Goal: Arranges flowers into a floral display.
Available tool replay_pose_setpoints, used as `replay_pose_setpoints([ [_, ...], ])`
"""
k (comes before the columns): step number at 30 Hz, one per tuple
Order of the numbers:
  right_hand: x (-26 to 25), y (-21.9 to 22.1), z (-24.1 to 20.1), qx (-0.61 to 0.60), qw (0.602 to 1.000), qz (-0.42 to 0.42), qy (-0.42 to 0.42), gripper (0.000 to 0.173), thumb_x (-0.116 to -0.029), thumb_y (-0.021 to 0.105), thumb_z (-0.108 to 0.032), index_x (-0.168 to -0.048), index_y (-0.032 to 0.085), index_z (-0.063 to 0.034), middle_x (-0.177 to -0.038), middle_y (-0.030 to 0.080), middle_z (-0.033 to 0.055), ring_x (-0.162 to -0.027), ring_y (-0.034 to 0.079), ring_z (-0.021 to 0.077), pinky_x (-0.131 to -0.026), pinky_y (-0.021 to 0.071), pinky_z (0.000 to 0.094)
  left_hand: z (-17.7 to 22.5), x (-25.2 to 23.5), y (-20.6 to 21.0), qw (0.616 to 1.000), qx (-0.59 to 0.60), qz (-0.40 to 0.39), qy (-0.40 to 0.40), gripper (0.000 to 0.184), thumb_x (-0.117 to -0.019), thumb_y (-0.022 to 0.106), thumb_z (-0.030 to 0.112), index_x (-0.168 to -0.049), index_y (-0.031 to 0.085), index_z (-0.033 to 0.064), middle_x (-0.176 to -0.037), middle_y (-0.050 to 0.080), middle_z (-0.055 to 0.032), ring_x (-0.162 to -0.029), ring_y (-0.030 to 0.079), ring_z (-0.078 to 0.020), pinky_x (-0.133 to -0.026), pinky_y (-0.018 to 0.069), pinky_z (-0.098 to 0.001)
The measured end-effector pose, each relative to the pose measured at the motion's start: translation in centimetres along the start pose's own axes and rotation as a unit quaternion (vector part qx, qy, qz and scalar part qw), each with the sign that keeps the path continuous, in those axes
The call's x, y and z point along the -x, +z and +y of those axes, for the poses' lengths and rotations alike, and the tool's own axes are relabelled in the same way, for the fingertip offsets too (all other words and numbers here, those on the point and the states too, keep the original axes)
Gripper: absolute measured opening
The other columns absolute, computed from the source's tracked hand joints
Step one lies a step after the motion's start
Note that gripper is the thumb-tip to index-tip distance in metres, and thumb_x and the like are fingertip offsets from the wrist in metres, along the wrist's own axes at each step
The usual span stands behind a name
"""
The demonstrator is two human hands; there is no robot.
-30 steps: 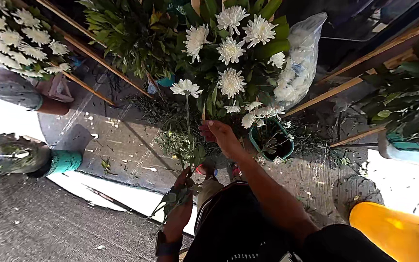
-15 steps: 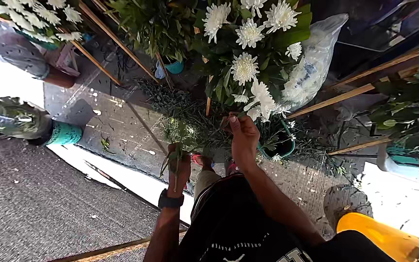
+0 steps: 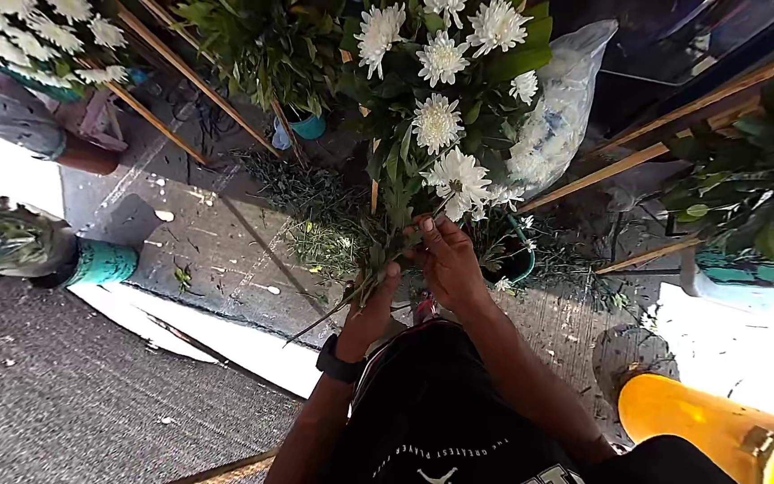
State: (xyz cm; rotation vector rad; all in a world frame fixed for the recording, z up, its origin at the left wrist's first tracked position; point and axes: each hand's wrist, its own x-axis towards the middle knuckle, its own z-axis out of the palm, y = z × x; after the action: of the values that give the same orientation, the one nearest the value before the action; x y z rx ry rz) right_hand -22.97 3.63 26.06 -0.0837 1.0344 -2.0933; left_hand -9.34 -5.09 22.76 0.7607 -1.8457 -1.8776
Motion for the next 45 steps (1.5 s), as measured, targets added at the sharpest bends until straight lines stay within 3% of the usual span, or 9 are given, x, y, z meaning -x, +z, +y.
replay_pose_setpoints([
  [3, -1.1, -1.2, -1.6, -0.013, 0.997, 0.064, -0.041, 0.015, -0.1091, 0.048, -0.019, -0.11, 0.062, -0.0123, -0.107, 0.069, 0.0021, -0.086, 0.069, 0.0098, -0.076, 0.0611, 0.0258, 0.4, 0.8, -0.3, 0.997, -0.064, 0.047, -0.019, 0.04, -0.1079, 0.04, 0.038, -0.102, 0.065, 0.0078, -0.074, 0.062, 0.0119, -0.059, 0.052, 0.0042, -0.058, 0.0464, -0.0156],
  [6, -1.6, -2.0, -2.5, -0.032, 0.998, 0.053, -0.019, 0.014, -0.1081, 0.052, -0.02, -0.109, 0.064, -0.0134, -0.108, 0.069, 0.003, -0.089, 0.07, 0.0112, -0.077, 0.0614, 0.0275, 0.1, 0.5, -0.9, 0.991, -0.125, 0.002, -0.042, 0.06, -0.0977, 0.06, 0.051, -0.133, 0.061, 0.0025, -0.124, 0.068, -0.0052, -0.115, 0.063, -0.0103, -0.102, 0.0517, -0.0337],
  [8, -1.4, -1.8, -1.7, -0.043, 0.999, 0.02, 0.003, 0.016, -0.1083, 0.051, -0.02, -0.11, 0.065, -0.0124, -0.109, 0.069, 0.0048, -0.091, 0.07, 0.0132, -0.078, 0.0613, 0.0298, -0.1, -0.1, -0.3, 0.993, -0.11, -0.023, -0.028, 0.073, -0.0949, 0.065, 0.054, -0.143, 0.051, 0.0009, -0.135, 0.061, -0.0099, -0.125, 0.058, -0.0145, -0.109, 0.0488, -0.0369],
  [14, -1.2, -1.3, 0.0, -0.008, 0.999, -0.026, 0.047, 0.015, -0.1071, 0.053, -0.016, -0.106, 0.066, -0.0104, -0.109, 0.07, 0.0057, -0.09, 0.07, 0.0145, -0.076, 0.062, 0.0316, 0.8, -1.1, 1.5, 0.999, -0.038, 0.008, 0.01, 0.054, -0.102, 0.054, 0.052, -0.124, 0.059, 0.0037, -0.091, 0.062, 0.0055, -0.084, 0.059, -0.0014, -0.084, 0.053, -0.024],
  [22, -2.2, -1.6, -1.1, -0.001, 0.998, -0.032, 0.056, 0.017, -0.1076, 0.051, -0.015, -0.108, 0.066, -0.0062, -0.104, 0.072, 0.0097, -0.087, 0.072, 0.0164, -0.074, 0.0624, 0.0304, 1.0, -1.5, 1.8, 1.0, -0.002, 0.006, 0.001, 0.037, -0.1041, 0.055, 0.043, -0.109, 0.062, 0.0068, -0.08, 0.06, 0.009, -0.07, 0.056, -0.0002, -0.069, 0.0509, -0.0194],
  [29, -3.3, -3.1, -2.4, -0.016, 0.993, 0.105, -0.041, 0.015, -0.1093, 0.049, -0.023, -0.111, 0.06, -0.0137, -0.108, 0.07, 0.0018, -0.093, 0.071, 0.0128, -0.082, 0.061, 0.029, 1.5, -0.3, 0.7, 0.99, -0.083, 0.088, -0.075, 0.036, -0.1076, 0.044, 0.039, -0.101, 0.064, 0.0092, -0.071, 0.056, 0.0115, -0.058, 0.05, 0.0018, -0.057, 0.046, -0.0166],
  [35, -1.9, -3.3, 0.5, 0.163, 0.986, -0.013, -0.03, 0.013, -0.1018, 0.062, -0.012, -0.1, 0.067, 0.0, -0.1, 0.073, 0.0083, -0.094, 0.067, 0.014, -0.089, 0.0559, 0.0342, 0.9, -2.4, 1.4, 0.989, 0.11, -0.024, -0.093, 0.024, -0.1027, 0.059, 0.03, -0.1, 0.066, 0.007, -0.078, 0.063, 0.0016, -0.055, 0.05, -0.0034, -0.052, 0.0455, -0.0184],
  [39, -4.1, -4.9, -0.6, 0.026, 0.987, 0.157, -0.036, 0.013, -0.1071, 0.053, -0.017, -0.105, 0.06, -0.0055, -0.095, 0.067, 0.0037, -0.073, 0.062, 0.009, -0.071, 0.0557, 0.0261, 0.9, -1.6, 0.8, 0.989, 0.078, 0.045, -0.113, 0.03, -0.1047, 0.04, 0.014, -0.083, 0.061, 0.0128, -0.061, 0.055, 0.0074, -0.048, 0.047, -0.0016, -0.047, 0.0432, -0.0166],
  [45, -15.0, -15.4, -4.9, -0.076, 0.918, 0.323, -0.217, 0.025, -0.1019, 0.06, -0.004, -0.122, 0.046, 0.0017, -0.099, 0.066, 0.0114, -0.086, 0.072, 0.0198, -0.084, 0.0631, 0.036, -0.3, 0.6, -4.1, 0.98, -0.036, 0.113, -0.16, 0.019, -0.1044, 0.048, 0.008, -0.098, 0.065, 0.0018, -0.067, 0.06, 0.0014, -0.046, 0.046, -0.0029, -0.043, 0.0419, -0.0164],
])
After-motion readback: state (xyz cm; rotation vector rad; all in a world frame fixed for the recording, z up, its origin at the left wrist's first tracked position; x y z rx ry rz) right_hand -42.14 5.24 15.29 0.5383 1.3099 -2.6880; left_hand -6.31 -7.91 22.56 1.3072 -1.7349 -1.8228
